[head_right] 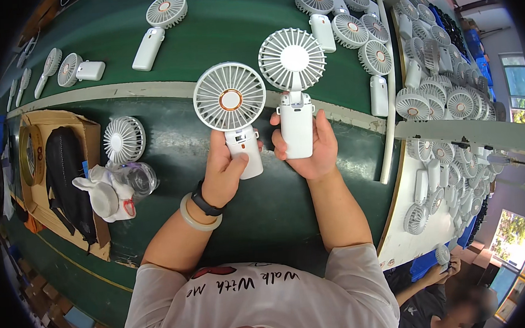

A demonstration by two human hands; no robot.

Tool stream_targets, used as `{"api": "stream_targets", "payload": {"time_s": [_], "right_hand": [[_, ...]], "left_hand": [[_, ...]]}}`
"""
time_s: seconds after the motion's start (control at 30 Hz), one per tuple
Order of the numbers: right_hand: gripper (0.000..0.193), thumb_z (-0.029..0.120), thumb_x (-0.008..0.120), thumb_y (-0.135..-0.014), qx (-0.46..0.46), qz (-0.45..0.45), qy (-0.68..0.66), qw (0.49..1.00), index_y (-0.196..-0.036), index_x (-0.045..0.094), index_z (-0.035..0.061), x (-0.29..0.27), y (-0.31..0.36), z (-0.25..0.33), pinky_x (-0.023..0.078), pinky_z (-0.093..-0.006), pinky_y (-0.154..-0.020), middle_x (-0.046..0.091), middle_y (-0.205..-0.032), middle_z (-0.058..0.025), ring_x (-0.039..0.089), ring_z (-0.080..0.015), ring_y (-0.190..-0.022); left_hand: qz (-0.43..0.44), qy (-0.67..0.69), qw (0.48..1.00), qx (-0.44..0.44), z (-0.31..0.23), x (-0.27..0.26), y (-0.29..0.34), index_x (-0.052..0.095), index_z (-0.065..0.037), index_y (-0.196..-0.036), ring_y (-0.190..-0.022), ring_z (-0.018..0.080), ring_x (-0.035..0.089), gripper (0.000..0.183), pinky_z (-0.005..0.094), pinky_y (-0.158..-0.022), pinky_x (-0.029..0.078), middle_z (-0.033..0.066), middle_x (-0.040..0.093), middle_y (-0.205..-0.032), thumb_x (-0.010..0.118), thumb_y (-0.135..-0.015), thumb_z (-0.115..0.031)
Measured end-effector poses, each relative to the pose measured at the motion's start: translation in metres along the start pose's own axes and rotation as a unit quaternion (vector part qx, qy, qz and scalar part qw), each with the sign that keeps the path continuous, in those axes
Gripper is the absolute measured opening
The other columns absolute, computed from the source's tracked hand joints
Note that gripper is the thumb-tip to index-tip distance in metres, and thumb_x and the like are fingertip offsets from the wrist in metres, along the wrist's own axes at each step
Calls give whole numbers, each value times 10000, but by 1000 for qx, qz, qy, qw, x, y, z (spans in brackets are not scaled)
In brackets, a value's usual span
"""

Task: The person assembles white handheld fans by attaching the fan head to the battery pack base. They repeatedly pick up a fan head and a base, connect them, and place the assembled unit on the green workbench. The person occasionally wipes the fan head with a cloth before assembly.

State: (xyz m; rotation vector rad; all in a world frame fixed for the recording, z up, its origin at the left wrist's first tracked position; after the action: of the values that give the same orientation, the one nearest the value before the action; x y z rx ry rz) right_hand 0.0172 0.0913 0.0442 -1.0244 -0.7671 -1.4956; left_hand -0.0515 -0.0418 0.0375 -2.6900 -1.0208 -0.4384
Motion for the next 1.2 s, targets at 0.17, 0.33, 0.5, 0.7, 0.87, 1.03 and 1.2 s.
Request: {"api": "stream_targets", "payload": {"time_s": [0.17,0.33,0.5,0.7,0.87,1.03,1.2], "right_hand": [[584,512,248,-946,2,-5,7,1000,-1360,313,105,-3,2,0,430,-327,-588,488,-1143,-137,490,-222,-746],[577,532,257,-934,-3,-35,-8,999,-1293,396,102,-6,2,0,397,-327,-574,505,-1089,-112,447,-212,-716],[593,543,255,-929,-12,-70,-14,997,-1255,448,86,-6,4,1,393,-327,-570,535,-1070,-118,459,-212,-720],[601,542,260,-929,-17,-66,-10,998,-1255,450,75,-7,4,2,396,-326,-565,546,-1059,-124,486,-213,-734],[591,534,275,-933,-17,-41,-6,999,-1310,398,96,-5,3,1,388,-311,-564,512,-1106,-120,443,-197,-701],[572,529,281,-935,-6,-13,-3,1000,-1379,273,169,-5,2,3,399,-308,-579,490,-1144,-128,469,-200,-710],[573,533,282,-934,-7,-13,0,1000,-1377,276,170,-5,2,3,399,-307,-582,490,-1142,-126,470,-198,-713]], "left_hand": [[11,-119,992,32,0,-1,1,344,18,-1245,-955,168,561,407,304,-831,455,130,502,-1151,497,-870,-18],[-28,-198,972,123,-17,5,4,405,44,-1152,-892,299,576,354,351,-761,456,190,547,-1021,548,-835,-27],[-8,-275,935,226,-32,12,5,403,56,-1176,-958,391,547,432,390,-812,449,236,514,-1086,543,-771,6],[1,-299,926,229,-34,14,6,412,49,-1174,-955,409,546,435,415,-820,450,241,517,-1090,546,-764,-11],[-44,-218,971,86,-17,7,4,399,34,-1147,-852,357,597,372,371,-746,472,204,576,-967,553,-817,-39],[-66,-76,995,25,0,0,-1,385,24,-1139,-834,205,610,289,320,-721,477,147,601,-925,505,-882,-32],[-54,4,998,-14,6,0,-3,372,15,-1170,-861,169,603,315,298,-742,481,119,590,-977,505,-888,-27]]}}
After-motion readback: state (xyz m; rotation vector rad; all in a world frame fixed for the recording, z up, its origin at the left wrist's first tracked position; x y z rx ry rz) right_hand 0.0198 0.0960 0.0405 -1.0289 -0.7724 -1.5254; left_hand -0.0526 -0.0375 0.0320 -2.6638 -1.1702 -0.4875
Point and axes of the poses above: each hand's wrist, its own y-axis away from the middle knuckle, its own x-axis out of the palm, z = x × y, the point moved 5 cm from there along -y, towards the middle knuckle
